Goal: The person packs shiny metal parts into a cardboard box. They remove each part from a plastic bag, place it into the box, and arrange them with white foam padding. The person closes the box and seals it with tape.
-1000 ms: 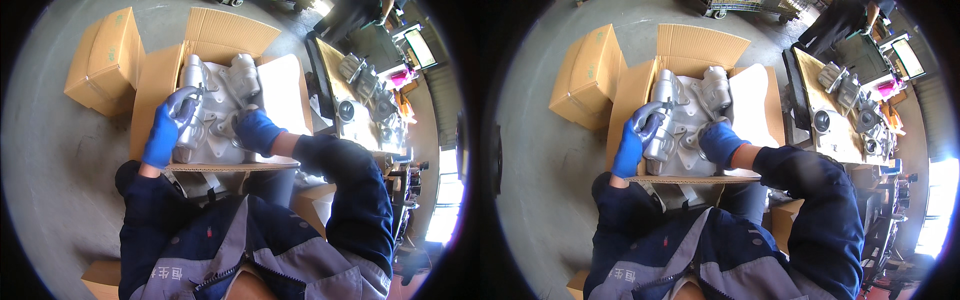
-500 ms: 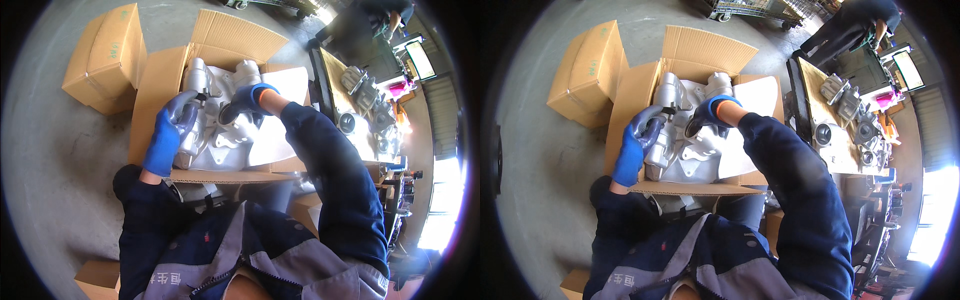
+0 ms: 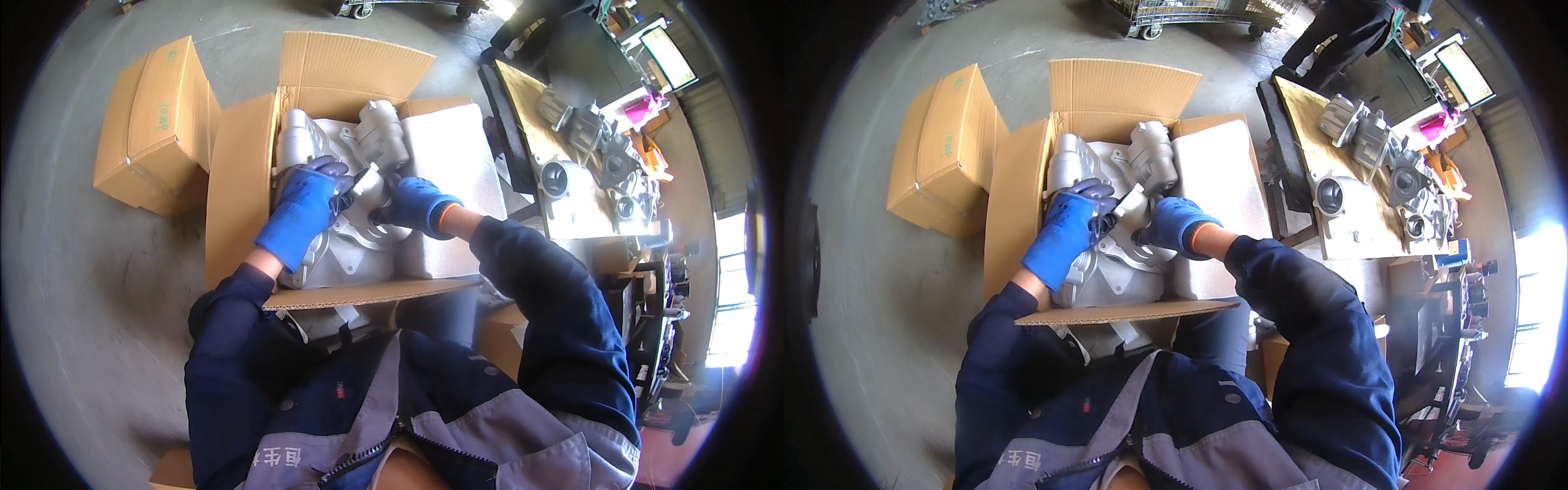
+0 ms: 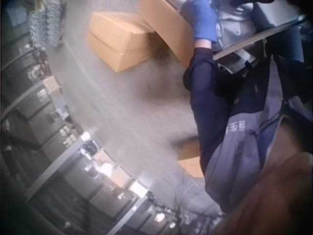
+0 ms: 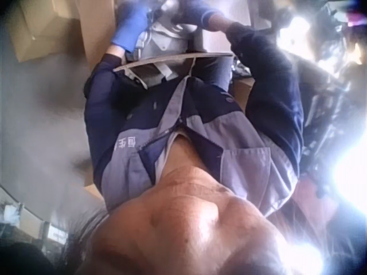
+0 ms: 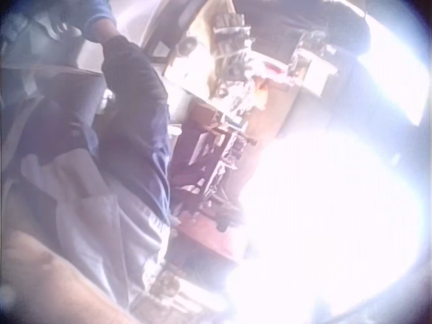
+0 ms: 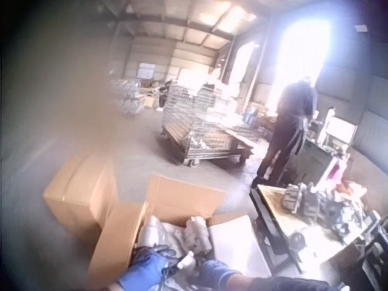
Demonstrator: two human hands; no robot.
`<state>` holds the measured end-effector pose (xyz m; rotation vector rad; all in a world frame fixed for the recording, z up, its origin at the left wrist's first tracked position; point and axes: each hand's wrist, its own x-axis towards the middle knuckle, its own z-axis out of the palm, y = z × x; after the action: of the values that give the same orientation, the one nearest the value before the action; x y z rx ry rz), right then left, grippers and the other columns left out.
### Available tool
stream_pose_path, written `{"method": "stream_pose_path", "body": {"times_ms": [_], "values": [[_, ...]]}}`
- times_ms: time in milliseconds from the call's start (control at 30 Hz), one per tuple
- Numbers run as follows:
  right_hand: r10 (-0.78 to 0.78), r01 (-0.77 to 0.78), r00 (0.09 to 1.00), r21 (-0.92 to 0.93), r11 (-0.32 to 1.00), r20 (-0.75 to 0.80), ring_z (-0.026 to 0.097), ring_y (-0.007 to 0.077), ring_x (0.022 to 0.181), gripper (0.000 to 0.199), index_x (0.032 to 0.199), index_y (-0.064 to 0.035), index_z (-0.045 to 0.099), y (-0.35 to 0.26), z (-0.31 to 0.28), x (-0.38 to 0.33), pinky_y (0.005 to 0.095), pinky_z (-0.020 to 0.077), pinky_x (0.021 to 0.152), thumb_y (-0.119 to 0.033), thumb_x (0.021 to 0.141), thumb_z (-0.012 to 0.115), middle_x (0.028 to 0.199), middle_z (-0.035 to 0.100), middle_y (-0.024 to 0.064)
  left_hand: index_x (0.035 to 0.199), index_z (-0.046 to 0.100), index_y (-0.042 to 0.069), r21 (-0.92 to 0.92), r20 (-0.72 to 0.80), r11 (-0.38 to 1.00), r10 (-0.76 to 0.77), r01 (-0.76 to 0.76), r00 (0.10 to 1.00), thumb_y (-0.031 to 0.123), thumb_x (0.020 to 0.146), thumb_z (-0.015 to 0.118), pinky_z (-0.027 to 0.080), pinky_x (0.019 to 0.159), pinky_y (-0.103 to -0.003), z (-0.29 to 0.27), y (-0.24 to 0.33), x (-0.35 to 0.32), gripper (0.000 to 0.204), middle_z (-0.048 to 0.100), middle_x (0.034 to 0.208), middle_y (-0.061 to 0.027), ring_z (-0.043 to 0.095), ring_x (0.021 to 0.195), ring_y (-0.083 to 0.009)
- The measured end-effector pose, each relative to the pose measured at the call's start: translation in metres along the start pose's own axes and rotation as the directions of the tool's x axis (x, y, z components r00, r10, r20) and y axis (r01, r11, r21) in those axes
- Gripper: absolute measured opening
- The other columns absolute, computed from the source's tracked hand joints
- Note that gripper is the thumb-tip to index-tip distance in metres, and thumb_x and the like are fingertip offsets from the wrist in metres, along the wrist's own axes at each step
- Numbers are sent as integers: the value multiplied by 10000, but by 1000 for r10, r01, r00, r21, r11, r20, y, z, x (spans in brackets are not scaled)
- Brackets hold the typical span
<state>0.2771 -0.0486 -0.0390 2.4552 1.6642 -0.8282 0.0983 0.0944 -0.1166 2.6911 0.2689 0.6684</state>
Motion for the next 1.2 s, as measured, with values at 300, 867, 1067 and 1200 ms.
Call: {"method": "stream_pose_path", "body": {"times_ms": [300,867,1067,1200], "values": [[2,-29,991,194,981,134,701,335,1024,646,1200,27,669,13,-10,19,386,540,918,-382,745,876,1098,725,214,987,790,182,188,327,962,-253,200,910,171,789,742,467,1037,-435,-16,24,30,204,703,1250,-67,577,1297,-270],[-36,30,998,116,993,50,697,397,997,634,1180,17,654,23,1,3,448,535,895,-444,786,838,1044,723,238,1282,687,94,-432,-44,852,-346,295,937,-3,949,594,527,889,-282,-5,13,37,359,718,1115,-99,689,1002,-173],[-100,107,919,-3,994,-382,695,379,961,688,1289,-28,624,-12,-57,-74,426,551,894,-470,791,798,1013,707,222,1354,633,47,-679,-202,714,-405,170,892,2,974,589,526,950,-311,-48,-6,12,385,735,1174,-117,677,1079,-158],[3,-172,700,-164,971,-714,584,384,1230,850,1473,-62,490,39,-67,-119,470,461,1048,-347,759,852,1351,603,226,1362,614,23,-614,-284,761,-460,209,841,-40,959,622,510,987,-282,-81,-26,-12,408,716,1216,-97,659,1095,-150]]}}
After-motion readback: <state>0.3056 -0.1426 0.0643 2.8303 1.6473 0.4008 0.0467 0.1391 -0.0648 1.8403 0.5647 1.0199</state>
